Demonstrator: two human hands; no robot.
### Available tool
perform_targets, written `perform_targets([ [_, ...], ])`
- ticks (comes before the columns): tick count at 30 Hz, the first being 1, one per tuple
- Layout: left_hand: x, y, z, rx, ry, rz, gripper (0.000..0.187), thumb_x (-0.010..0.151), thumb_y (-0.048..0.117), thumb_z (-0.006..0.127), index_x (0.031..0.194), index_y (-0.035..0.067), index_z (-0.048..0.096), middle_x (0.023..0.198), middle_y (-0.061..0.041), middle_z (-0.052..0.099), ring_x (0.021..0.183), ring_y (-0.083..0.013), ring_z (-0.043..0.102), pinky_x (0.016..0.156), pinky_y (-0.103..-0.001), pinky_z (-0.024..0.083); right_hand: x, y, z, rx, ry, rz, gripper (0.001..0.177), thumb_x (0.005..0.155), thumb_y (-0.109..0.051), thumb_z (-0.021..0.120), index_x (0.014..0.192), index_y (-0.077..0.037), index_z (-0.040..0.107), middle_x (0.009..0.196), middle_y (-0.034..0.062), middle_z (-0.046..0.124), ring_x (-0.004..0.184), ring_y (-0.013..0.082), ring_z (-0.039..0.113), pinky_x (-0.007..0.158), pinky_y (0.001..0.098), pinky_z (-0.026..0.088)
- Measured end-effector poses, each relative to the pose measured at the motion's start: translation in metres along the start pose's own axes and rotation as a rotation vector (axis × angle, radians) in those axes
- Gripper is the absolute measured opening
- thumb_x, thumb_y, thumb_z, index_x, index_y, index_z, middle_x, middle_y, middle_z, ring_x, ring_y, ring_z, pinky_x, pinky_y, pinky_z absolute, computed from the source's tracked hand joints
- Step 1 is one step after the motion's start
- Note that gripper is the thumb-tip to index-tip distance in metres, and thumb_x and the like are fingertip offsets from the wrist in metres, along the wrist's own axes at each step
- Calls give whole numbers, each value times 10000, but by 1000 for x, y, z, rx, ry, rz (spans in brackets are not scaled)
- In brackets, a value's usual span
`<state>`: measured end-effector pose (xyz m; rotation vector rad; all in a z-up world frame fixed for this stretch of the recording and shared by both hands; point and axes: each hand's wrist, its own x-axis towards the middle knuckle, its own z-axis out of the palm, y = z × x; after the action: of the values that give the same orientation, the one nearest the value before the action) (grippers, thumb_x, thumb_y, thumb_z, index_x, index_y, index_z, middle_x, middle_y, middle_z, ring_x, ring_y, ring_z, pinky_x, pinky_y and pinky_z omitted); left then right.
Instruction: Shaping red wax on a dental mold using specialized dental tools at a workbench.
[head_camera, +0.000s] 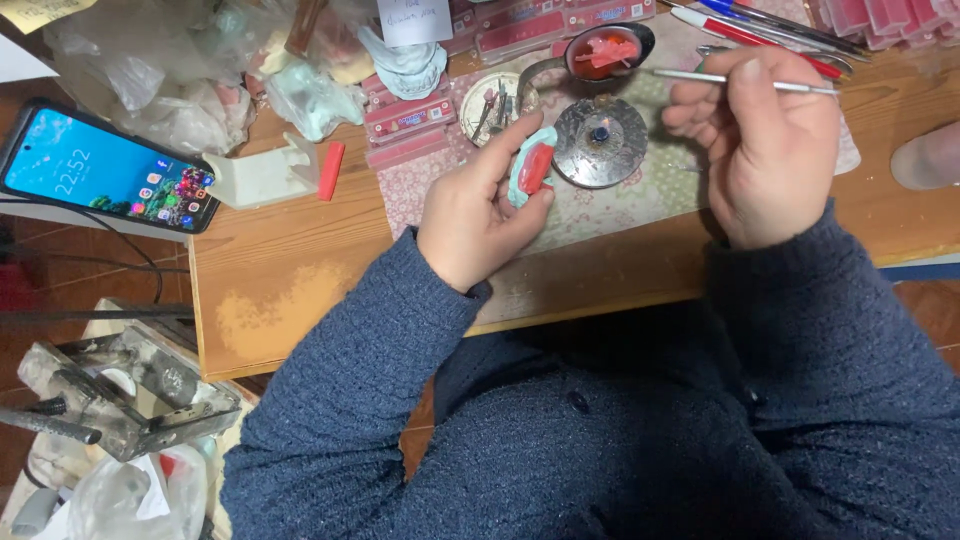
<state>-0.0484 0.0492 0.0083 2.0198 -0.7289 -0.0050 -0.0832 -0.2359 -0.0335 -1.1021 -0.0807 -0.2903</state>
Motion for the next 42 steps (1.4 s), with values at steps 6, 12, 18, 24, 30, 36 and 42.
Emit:
perform_targets([
  [6,0,3,0,-25,-7,-3,609,916,157,774,1473,108,534,860,-36,751,626,-73,673,619,-237,571,8,-1,8,-22,-13,-7,214,1207,-167,563,1239,37,617,1071,182,724,936,242,730,899,340,615],
  [12,0,0,-3,29,-17,61,631,905,176,769,1483,123,522,976,-76,764,653,-120,707,632,-266,590,7,0,7,-36,8,24,222,1199,-168,553,1237,42,614,1069,196,721,937,258,729,895,347,612],
  [18,-2,-9,0,95,38,179,625,924,208,772,1486,135,508,1241,-147,736,714,-161,724,663,-286,602,-4,5,7,-17,-21,-47,249,1195,-209,554,1191,37,589,1055,236,712,908,290,718,868,352,590],
  [24,-2,-13,1,102,33,174,635,946,238,773,1503,133,488,1141,-143,748,754,-177,750,683,-302,608,-25,0,30,-68,-205,-55,268,1192,-216,554,1142,45,589,1036,222,701,940,299,715,933,403,598],
  [30,-2,-11,0,69,1,122,650,946,236,766,1518,132,476,1018,-117,751,693,-145,740,644,-289,601,-27,-4,34,-226,-347,-96,233,1181,-179,558,1152,50,587,1103,223,699,1052,282,692,1055,408,555],
  [36,-2,-9,0,81,-6,84,655,930,237,780,1511,140,494,920,-106,723,640,-132,711,608,-283,579,-27,-3,31,-263,-342,-69,248,1171,-192,551,1158,54,580,1111,234,700,1071,295,716,1062,421,576],
  [42,-3,-9,0,51,23,126,653,932,216,784,1511,141,492,966,-84,724,639,-116,685,609,-267,576,-26,-2,22,-244,-282,-70,316,1193,-234,536,1168,75,597,1083,252,701,1000,304,735,1000,420,604],
])
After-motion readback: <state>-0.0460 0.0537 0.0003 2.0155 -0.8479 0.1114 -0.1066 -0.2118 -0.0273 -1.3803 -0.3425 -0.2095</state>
